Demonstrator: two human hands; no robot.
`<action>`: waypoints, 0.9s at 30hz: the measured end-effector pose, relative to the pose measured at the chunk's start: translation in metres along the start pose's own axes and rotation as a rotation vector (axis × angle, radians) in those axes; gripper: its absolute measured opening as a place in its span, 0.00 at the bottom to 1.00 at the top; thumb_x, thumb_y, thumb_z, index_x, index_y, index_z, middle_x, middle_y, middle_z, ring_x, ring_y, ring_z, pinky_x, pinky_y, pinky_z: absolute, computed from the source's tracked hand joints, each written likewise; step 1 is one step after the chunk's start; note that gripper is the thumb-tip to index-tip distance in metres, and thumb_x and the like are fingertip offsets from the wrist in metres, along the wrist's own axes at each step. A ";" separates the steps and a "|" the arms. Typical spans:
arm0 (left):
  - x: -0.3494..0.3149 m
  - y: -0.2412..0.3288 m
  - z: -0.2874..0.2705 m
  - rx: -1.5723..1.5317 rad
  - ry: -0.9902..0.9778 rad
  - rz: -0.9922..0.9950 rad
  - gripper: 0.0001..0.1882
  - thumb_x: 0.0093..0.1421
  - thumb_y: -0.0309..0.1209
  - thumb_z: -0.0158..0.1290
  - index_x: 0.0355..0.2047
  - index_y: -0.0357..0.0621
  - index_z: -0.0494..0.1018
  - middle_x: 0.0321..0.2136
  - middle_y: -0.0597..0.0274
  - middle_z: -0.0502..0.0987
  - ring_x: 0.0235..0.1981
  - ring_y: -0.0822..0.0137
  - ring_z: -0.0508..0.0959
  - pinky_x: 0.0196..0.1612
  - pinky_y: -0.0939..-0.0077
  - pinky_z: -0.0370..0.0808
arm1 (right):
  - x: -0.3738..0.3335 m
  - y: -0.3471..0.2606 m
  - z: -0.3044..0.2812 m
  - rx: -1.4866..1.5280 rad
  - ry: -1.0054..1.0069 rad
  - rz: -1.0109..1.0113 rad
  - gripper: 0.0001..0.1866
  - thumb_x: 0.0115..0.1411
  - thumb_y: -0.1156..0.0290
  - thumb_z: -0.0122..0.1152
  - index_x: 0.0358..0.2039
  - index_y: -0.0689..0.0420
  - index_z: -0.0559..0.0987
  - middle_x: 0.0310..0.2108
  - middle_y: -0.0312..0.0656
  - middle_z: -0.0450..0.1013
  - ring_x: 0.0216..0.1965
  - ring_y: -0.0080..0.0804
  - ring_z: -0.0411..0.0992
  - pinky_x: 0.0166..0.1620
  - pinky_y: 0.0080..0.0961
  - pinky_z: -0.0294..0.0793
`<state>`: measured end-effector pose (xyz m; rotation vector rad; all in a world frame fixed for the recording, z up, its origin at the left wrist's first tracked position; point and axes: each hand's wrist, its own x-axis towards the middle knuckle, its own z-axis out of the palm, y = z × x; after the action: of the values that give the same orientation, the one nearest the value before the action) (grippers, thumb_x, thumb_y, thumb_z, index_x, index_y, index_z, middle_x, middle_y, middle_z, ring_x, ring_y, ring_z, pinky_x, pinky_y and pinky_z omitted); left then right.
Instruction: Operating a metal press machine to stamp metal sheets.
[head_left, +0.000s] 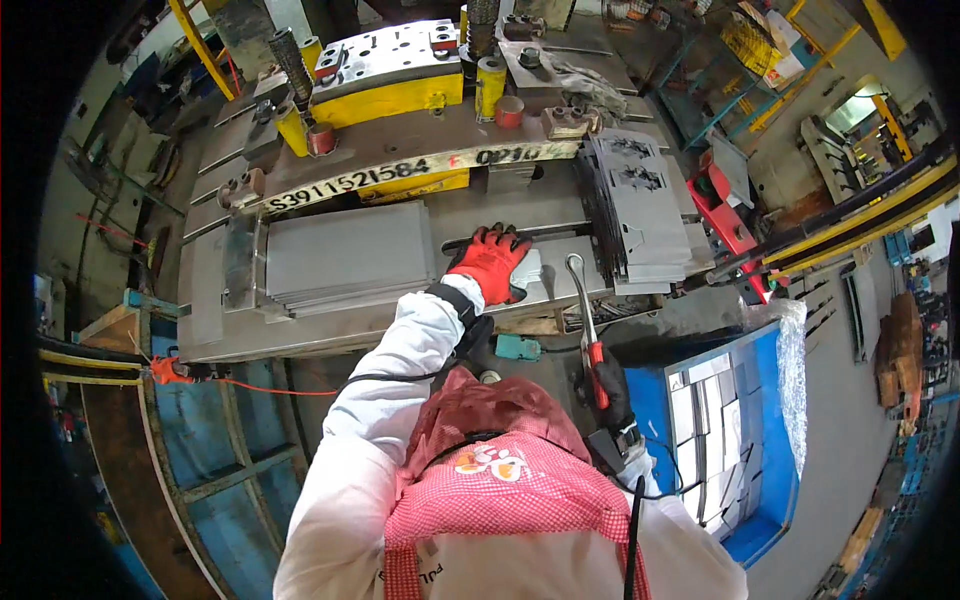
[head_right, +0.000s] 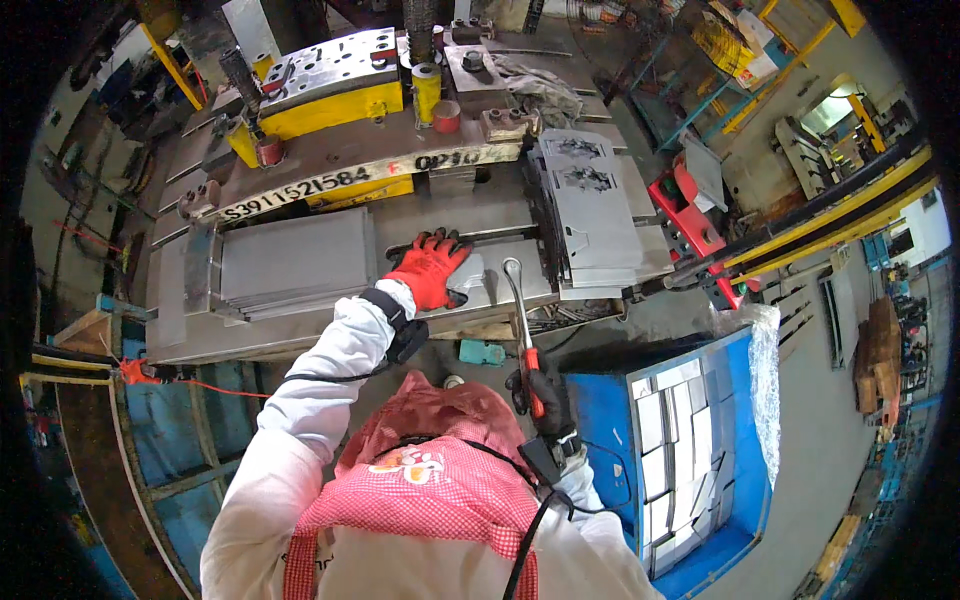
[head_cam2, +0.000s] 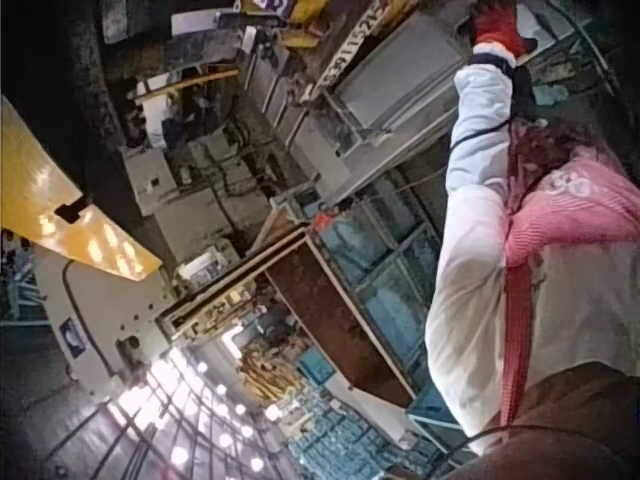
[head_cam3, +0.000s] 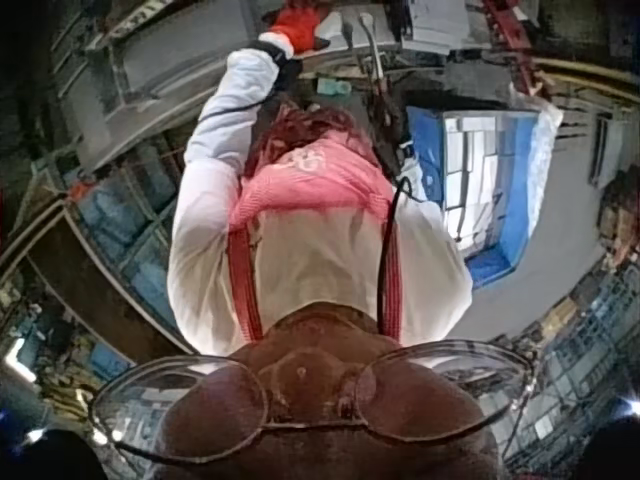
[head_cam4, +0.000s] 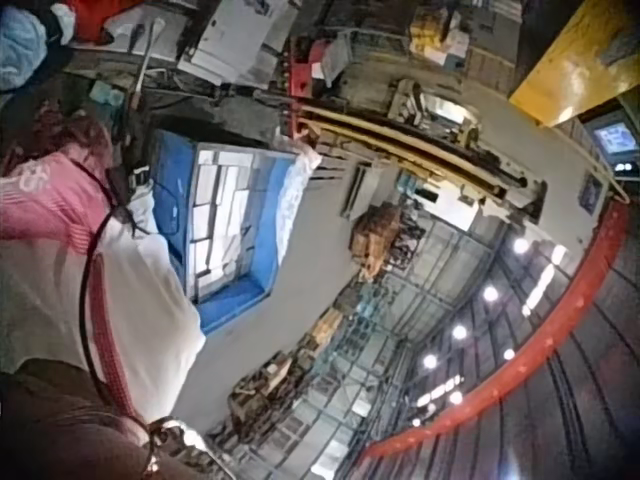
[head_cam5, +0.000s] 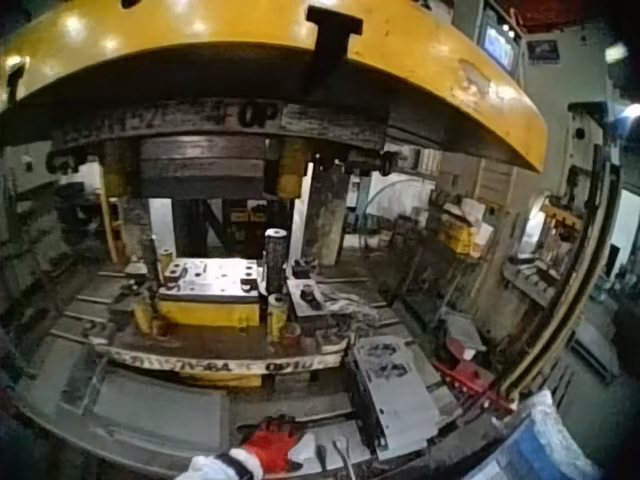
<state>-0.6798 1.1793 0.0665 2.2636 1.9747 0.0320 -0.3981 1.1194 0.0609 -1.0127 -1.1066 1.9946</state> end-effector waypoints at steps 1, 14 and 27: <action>0.001 0.002 0.004 -0.028 0.008 0.011 0.46 0.39 0.47 0.58 0.57 0.51 0.51 0.55 0.49 0.55 0.57 0.49 0.54 0.57 0.56 0.51 | -0.003 0.000 -0.001 0.046 -0.019 -0.002 0.31 0.50 0.53 0.55 0.51 0.56 0.61 0.25 0.38 0.70 0.17 0.24 0.67 0.17 0.18 0.64; -0.067 0.021 -0.001 -0.291 0.425 -0.095 0.37 0.46 0.44 0.55 0.55 0.49 0.55 0.53 0.51 0.58 0.55 0.51 0.57 0.57 0.55 0.51 | 0.074 -0.050 0.051 -0.271 -0.396 0.025 0.33 0.53 0.58 0.53 0.56 0.60 0.58 0.26 0.37 0.69 0.19 0.19 0.64 0.22 0.15 0.64; -0.184 0.006 0.022 -2.157 0.632 -0.432 0.23 0.61 0.34 0.44 0.56 0.48 0.56 0.51 0.59 0.64 0.49 0.66 0.69 0.53 0.72 0.64 | 0.156 -0.071 0.113 -0.383 -0.710 0.042 0.32 0.51 0.62 0.54 0.55 0.59 0.60 0.34 0.39 0.70 0.26 0.19 0.68 0.28 0.17 0.69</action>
<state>-0.6977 0.9948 0.0589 0.3289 0.9837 1.7918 -0.5616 1.2324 0.1141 -0.4844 -1.9063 2.2951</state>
